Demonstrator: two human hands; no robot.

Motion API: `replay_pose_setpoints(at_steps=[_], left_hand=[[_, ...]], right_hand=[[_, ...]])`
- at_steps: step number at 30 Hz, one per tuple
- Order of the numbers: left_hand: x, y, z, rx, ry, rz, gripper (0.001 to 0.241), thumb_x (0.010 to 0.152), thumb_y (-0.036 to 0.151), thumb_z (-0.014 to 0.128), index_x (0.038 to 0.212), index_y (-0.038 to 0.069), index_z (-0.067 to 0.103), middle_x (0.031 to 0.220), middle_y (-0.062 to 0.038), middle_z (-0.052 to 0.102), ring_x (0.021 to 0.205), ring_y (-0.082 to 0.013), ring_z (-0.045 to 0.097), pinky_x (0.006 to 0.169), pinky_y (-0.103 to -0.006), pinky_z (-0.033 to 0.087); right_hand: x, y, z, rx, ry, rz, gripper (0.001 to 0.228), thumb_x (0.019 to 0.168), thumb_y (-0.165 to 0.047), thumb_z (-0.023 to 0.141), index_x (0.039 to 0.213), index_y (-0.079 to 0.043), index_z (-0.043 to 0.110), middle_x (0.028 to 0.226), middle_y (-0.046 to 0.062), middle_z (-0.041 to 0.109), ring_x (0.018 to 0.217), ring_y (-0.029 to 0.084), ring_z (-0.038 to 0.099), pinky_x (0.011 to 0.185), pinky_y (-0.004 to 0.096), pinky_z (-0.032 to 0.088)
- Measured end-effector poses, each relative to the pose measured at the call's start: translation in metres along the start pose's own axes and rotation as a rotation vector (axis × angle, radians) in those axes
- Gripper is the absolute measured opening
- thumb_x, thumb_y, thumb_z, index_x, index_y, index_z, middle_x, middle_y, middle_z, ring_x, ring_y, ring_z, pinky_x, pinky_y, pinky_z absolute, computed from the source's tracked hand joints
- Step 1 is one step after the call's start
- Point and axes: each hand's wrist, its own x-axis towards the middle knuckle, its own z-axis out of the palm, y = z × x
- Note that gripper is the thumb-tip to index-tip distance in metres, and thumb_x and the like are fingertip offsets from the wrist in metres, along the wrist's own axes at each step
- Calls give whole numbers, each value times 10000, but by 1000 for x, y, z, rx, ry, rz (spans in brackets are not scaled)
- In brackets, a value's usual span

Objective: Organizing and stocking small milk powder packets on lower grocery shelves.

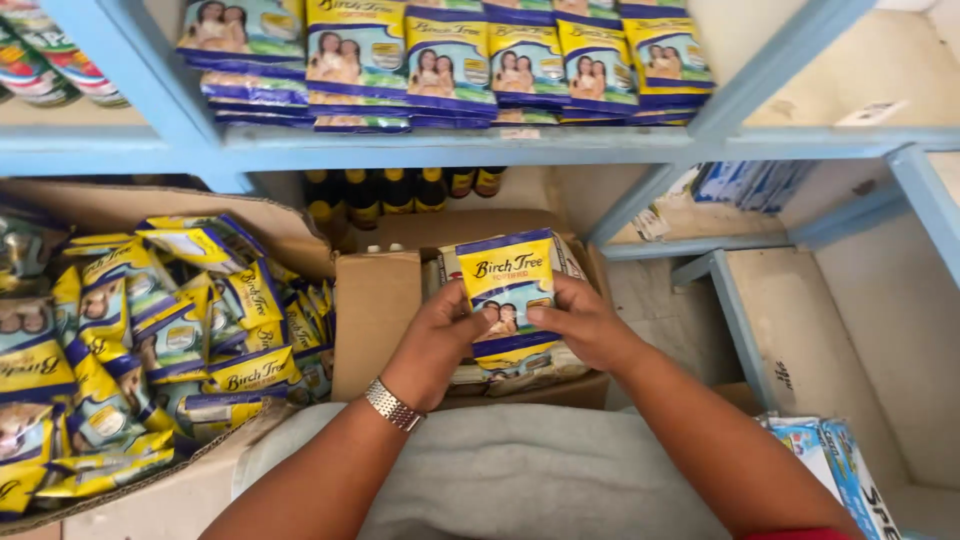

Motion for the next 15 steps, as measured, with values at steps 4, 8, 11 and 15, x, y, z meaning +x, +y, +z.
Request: replay_pose_setpoints(at_steps=[4, 8, 11, 15], left_hand=[[-5, -3, -1, 11, 65, 13, 237, 967, 63, 620, 1203, 47, 615, 1034, -15, 709, 929, -87, 655, 815, -286, 550], [-1, -18, -7, 67, 41, 179, 172, 1014, 84, 623, 1171, 16, 605, 1010, -18, 699, 915, -77, 633, 814, -276, 540], [4, -20, -2, 107, 101, 178, 190, 1017, 116, 627, 1185, 26, 622, 962, -17, 686, 872, -78, 625, 782, -272, 535], [8, -29, 5, 250, 199, 128, 255, 1010, 126, 636, 1257, 62, 637, 937, -17, 620, 812, -85, 534, 681, -279, 423]], right_hand=[[3, 9, 7, 39, -15, 25, 394, 922, -115, 721, 1286, 7, 630, 1214, 103, 714, 1120, 199, 662, 1030, 390, 504], [6, 7, 9, 44, 46, -94, 341, 927, -89, 727, 1250, -12, 653, 1181, 79, 720, 1097, 173, 669, 1000, 374, 515], [15, -2, 13, 94, 49, -172, 293, 935, -70, 716, 1217, -14, 663, 1160, 85, 729, 1067, 170, 679, 977, 366, 530], [25, 3, 5, 233, 103, -280, 281, 936, -41, 703, 1213, -20, 665, 1132, 80, 732, 1018, 171, 682, 934, 363, 541]])
